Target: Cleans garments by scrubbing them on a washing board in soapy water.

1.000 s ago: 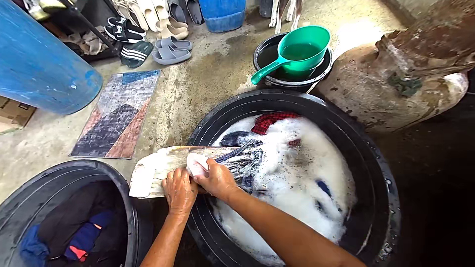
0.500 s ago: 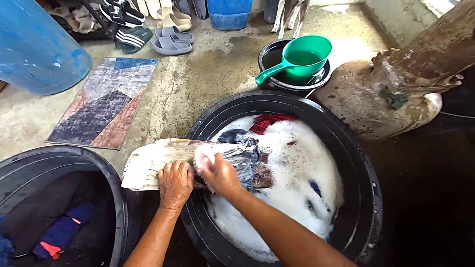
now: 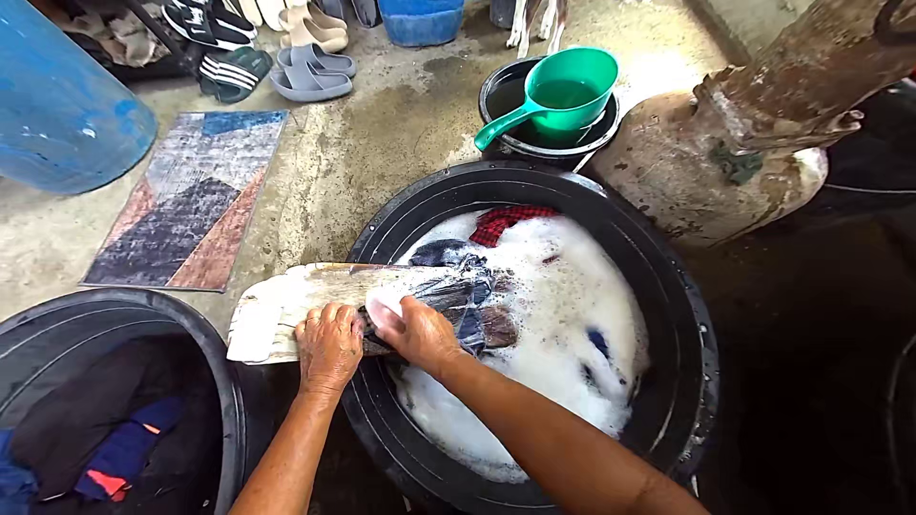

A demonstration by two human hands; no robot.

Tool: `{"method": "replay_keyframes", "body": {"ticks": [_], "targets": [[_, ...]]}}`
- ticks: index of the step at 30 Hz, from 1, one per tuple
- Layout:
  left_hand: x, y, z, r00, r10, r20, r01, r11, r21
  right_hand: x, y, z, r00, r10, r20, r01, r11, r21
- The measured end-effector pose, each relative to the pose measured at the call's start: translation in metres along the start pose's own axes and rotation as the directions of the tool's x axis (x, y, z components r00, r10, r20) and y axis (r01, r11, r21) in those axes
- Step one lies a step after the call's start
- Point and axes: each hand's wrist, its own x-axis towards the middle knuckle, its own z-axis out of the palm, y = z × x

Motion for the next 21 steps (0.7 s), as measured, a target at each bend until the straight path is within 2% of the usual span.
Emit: {"method": "replay_keyframes", "body": {"ticks": [2, 5, 7, 8, 10, 12, 14, 17, 19, 21], "targets": [[-0.001, 0.0, 0.0, 1.0, -0.015, 0.008, 0.015, 1.0, 0.005, 0.0, 0.044, 0.002, 1.0, 0.029, -0.003, -0.029, 0.997, -0.069], [-0.002, -0.002, 0.001, 1.0, 0.006, 0.0, -0.006, 1.0, -0.01, -0.017, 0.138, -0.042, 0.97, 0.23, -0.076, -0.239, 0.961, -0.14], [0.002, -0.004, 0.001, 0.998, 0.052, -0.021, -0.054, 0.992, -0.117, -0.034, 0.17, -0.082, 0.903, 0.425, -0.055, -0.429, 0.891, -0.146], [0.006, -0.002, 0.001, 0.998, 0.064, -0.022, -0.067, 0.972, -0.227, -0.038, 0.176, -0.095, 0.876, 0.48, -0.043, -0.482, 0.866, -0.136], [0.019, 0.009, 0.001, 0.998, 0.068, 0.005, -0.057, 0.865, -0.498, -0.042, 0.161, -0.102, 0.898, 0.435, -0.064, -0.438, 0.897, -0.056], [0.031, 0.031, -0.006, 0.997, 0.056, 0.059, 0.002, 0.712, -0.702, -0.044, 0.125, -0.091, 0.969, 0.229, -0.096, -0.229, 0.973, 0.016], [0.041, 0.056, -0.021, 0.994, 0.076, 0.081, 0.014, 0.642, -0.767, -0.038, 0.091, -0.07, 0.994, 0.056, -0.091, -0.059, 0.998, -0.032], [0.047, 0.079, -0.032, 0.991, 0.122, 0.058, -0.026, 0.593, -0.805, -0.031, 0.063, -0.039, 0.995, 0.047, -0.087, -0.056, 0.993, -0.101], [0.044, 0.084, -0.035, 0.992, 0.112, 0.06, -0.01, 0.538, -0.843, -0.027, 0.062, -0.027, 0.985, 0.041, -0.17, -0.054, 0.996, -0.07], [0.04, 0.083, -0.038, 0.99, 0.058, 0.131, 0.08, 0.536, -0.84, -0.024, 0.067, -0.026, 0.956, 0.0, -0.292, -0.012, 0.999, -0.04]]}}
